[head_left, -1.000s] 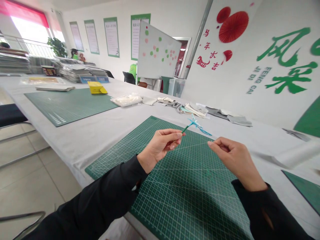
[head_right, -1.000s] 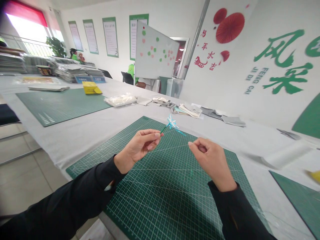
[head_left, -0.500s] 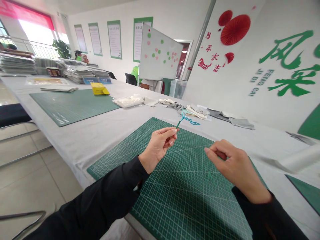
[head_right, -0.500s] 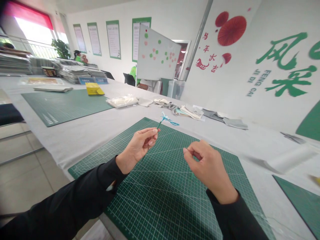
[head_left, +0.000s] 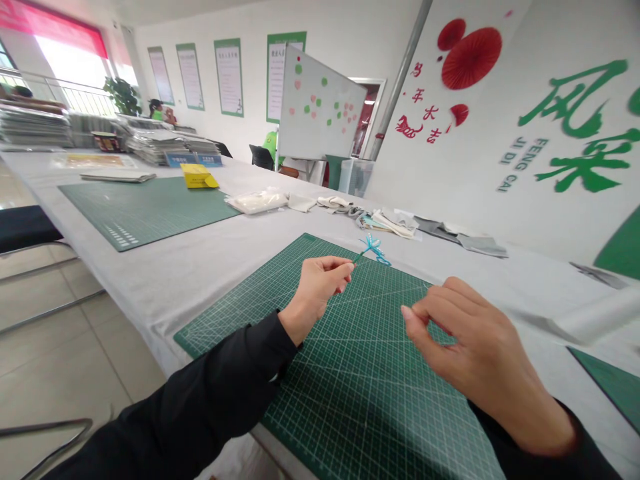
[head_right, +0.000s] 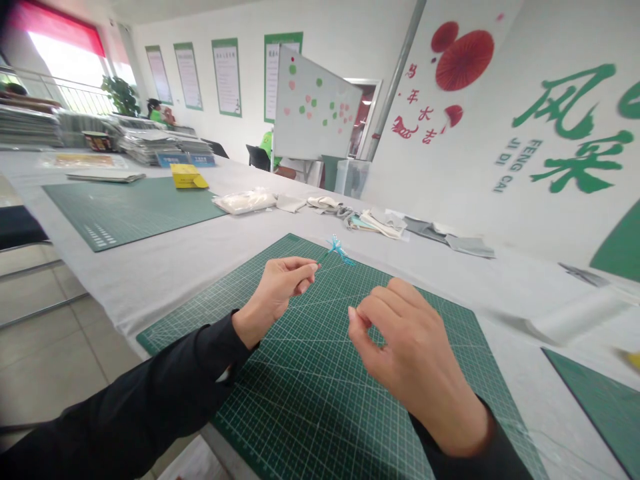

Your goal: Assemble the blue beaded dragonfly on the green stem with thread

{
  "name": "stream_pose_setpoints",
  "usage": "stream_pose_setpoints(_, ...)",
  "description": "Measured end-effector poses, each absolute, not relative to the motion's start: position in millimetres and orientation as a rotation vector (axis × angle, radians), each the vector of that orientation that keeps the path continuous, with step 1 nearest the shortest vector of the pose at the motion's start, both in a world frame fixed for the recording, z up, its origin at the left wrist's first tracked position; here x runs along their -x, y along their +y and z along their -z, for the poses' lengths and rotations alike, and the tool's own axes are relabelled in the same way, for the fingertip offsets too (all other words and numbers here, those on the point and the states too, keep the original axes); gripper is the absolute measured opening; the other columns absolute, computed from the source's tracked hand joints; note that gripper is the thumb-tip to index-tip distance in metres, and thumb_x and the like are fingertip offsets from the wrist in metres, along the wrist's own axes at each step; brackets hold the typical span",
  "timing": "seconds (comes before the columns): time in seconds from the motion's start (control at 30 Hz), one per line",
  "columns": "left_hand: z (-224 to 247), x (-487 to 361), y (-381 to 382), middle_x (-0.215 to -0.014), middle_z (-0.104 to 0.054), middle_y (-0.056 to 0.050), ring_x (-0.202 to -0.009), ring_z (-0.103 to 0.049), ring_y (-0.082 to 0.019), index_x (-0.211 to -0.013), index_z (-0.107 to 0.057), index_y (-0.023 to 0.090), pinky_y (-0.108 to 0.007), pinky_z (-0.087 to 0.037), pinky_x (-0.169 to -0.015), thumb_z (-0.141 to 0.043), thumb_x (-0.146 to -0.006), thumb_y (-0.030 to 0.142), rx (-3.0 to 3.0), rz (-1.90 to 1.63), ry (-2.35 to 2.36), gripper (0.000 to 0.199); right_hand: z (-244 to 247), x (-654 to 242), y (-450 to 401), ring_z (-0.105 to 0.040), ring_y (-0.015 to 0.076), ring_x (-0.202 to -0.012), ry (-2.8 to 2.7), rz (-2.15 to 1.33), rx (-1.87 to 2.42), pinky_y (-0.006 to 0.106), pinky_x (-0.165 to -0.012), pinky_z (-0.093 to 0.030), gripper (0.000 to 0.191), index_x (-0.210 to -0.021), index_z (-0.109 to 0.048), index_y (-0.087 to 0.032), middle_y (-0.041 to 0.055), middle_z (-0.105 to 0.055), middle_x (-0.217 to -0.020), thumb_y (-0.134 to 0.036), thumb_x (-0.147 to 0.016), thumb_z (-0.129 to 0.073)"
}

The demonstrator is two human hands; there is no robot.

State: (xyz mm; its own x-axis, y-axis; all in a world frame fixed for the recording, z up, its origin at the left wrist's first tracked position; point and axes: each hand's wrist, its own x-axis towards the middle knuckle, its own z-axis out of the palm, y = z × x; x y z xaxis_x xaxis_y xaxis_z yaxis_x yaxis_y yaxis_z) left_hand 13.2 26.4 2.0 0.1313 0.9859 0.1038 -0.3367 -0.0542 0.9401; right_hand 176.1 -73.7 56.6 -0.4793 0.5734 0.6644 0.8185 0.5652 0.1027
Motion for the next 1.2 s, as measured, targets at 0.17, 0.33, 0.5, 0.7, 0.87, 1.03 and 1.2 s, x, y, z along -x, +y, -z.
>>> stream_pose_setpoints(0.17, 4, -12, 27, -0.059, -0.061, -0.003, -0.050, -0.050, -0.010, -0.071, -0.070, 0.012, -0.022, -0.037, -0.049, -0.061, -0.068, 0.019, -1.525, -1.256, 1.017, 0.012, -62, -172, -80, -0.039, 0.0159, -0.063, -2.340, 0.698, 1.041, 0.031, -0.061, -0.031, 0.023, -0.062, -0.048, -0.019, 0.0008, -0.047, -0.059, -0.016, -0.084, -0.053)
stream_pose_setpoints(0.33, 8, -7, 27, -0.059, -0.064, -0.004, -0.055, -0.052, -0.013, -0.064, -0.072, 0.015, -0.025, -0.038, -0.056, -0.055, -0.070, 0.013, -1.981, -1.206, 0.999, 0.018, -68, -176, -84, -0.040, 0.0179, -0.065, -2.497, 0.705, 1.101, 0.032, -0.061, -0.031, 0.023, -0.066, -0.051, -0.019, 0.0025, -0.049, -0.063, -0.017, -0.088, -0.048)
stream_pose_setpoints(0.5, 11, -5, 27, -0.049, -0.058, -0.002, -0.047, -0.046, -0.011, -0.053, -0.070, 0.017, -0.024, -0.033, -0.051, -0.055, -0.063, 0.006, -2.167, -1.129, 0.874, 0.021, -76, -184, -88, -0.039, 0.0182, -0.065, -2.537, 0.833, 1.142, 0.033, -0.061, -0.030, 0.027, -0.063, -0.048, -0.020, 0.0025, -0.048, -0.063, -0.017, -0.089, -0.047)
stream_pose_setpoints(0.7, 6, -2, 25, -0.053, -0.063, -0.003, -0.046, -0.048, -0.011, -0.056, -0.072, 0.017, -0.023, -0.033, -0.048, -0.056, -0.063, 0.007, -2.169, -0.871, 0.793, 0.020, -78, -193, -82, -0.040, 0.0196, -0.069, -2.447, 1.041, 1.163, 0.035, -0.065, -0.033, 0.022, -0.066, -0.052, -0.020, 0.0035, -0.050, -0.065, -0.020, -0.088, -0.051)
stream_pose_setpoints(0.87, -3, 1, 23, -0.064, -0.069, -0.005, -0.056, -0.058, -0.014, -0.071, -0.075, 0.015, -0.022, -0.040, -0.052, -0.058, -0.069, 0.013, -2.189, -0.534, 0.695, 0.017, -73, -198, -80, -0.042, 0.0192, -0.068, -2.292, 0.996, 1.143, 0.035, -0.067, -0.035, 0.023, -0.066, -0.052, -0.021, 0.0033, -0.051, -0.063, -0.026, -0.088, -0.053)
stream_pose_setpoints(1.03, -7, 3, 20, -0.072, -0.072, -0.007, -0.062, -0.063, -0.015, -0.077, -0.075, 0.016, -0.023, -0.045, -0.057, -0.062, -0.072, 0.017, -2.090, -0.389, 0.521, 0.014, -68, -204, -79, -0.045, 0.0203, -0.071, -2.221, 0.971, 1.139, 0.036, -0.068, -0.036, 0.019, -0.067, -0.054, -0.021, 0.0045, -0.055, -0.066, -0.027, -0.085, -0.058)
stream_pose_setpoints(1.2, -8, 4, 16, -0.075, -0.072, -0.007, -0.062, -0.063, -0.014, -0.080, -0.076, 0.018, -0.023, -0.046, -0.056, -0.065, -0.071, 0.016, -1.968, -0.321, 0.366, 0.015, -59, -212, -67, -0.045, 0.0194, -0.070, -2.148, 0.895, 1.183, 0.034, -0.068, -0.037, 0.015, -0.073, -0.057, -0.021, 0.0038, -0.057, -0.068, -0.030, -0.085, -0.058)
